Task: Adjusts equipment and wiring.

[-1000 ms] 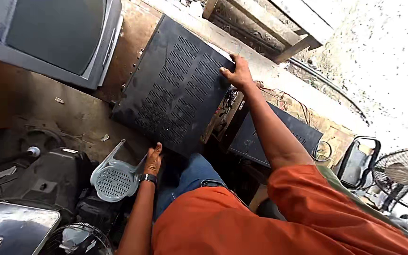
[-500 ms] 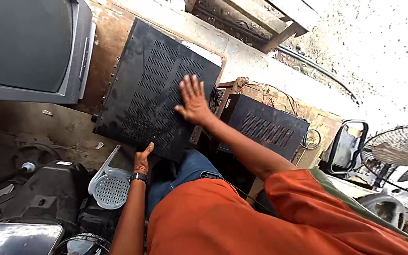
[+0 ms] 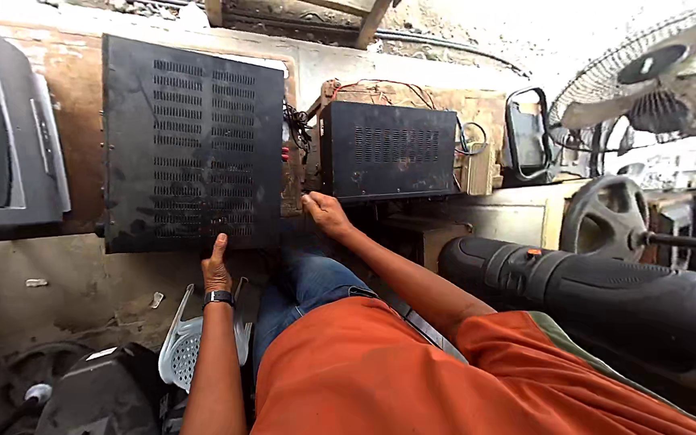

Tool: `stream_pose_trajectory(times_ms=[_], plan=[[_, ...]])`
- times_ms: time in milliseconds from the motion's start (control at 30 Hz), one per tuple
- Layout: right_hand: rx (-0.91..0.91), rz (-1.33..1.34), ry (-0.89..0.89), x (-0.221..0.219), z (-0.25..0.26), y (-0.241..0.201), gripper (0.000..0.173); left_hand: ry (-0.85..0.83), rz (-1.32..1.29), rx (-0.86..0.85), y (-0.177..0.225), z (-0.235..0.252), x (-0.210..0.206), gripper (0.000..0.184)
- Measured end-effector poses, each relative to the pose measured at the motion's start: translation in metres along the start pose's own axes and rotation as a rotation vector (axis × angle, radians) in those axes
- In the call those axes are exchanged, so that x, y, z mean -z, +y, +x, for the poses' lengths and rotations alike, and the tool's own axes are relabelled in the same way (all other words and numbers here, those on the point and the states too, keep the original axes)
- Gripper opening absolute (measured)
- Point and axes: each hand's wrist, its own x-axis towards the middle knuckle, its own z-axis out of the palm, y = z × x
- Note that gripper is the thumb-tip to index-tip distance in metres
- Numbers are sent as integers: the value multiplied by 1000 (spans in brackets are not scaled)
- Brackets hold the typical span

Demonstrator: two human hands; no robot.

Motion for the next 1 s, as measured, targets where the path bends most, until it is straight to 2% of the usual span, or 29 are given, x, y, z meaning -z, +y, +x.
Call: stream_pose_trajectory(times_ms=[100,167,267,333,400,567,667,733,833,1000], plan=[[-192,-96,174,39,-64,50,56,5,48,32,3,1,0,61],[-322,-129,230,55,-105,73,58,11,71,66,4,1,1,61],[-466,-90,257,65,-147,94,41,-20,85,102,9,0,0,61],[-456,-35,246,69,-161,107,25,-52,101,116,14,-2,-3,60],[-397,-1,256,72,-167,120,33,-69,132,127,18,-4,-4,61],[-493,64,375,101,-167,151,19,-87,224,170,30,-14,-12,67],[-571,59,467,125,-169,189,36,-48,260,193,34,-22,-19,70],[-638,85,507,146,-164,217,40,-5,269,207,38,-27,-30,71],[-713,219,583,171,-163,263,32,93,318,221,37,-40,-46,76],[-690,469,643,195,-140,321,27,229,446,285,33,-64,-78,90]])
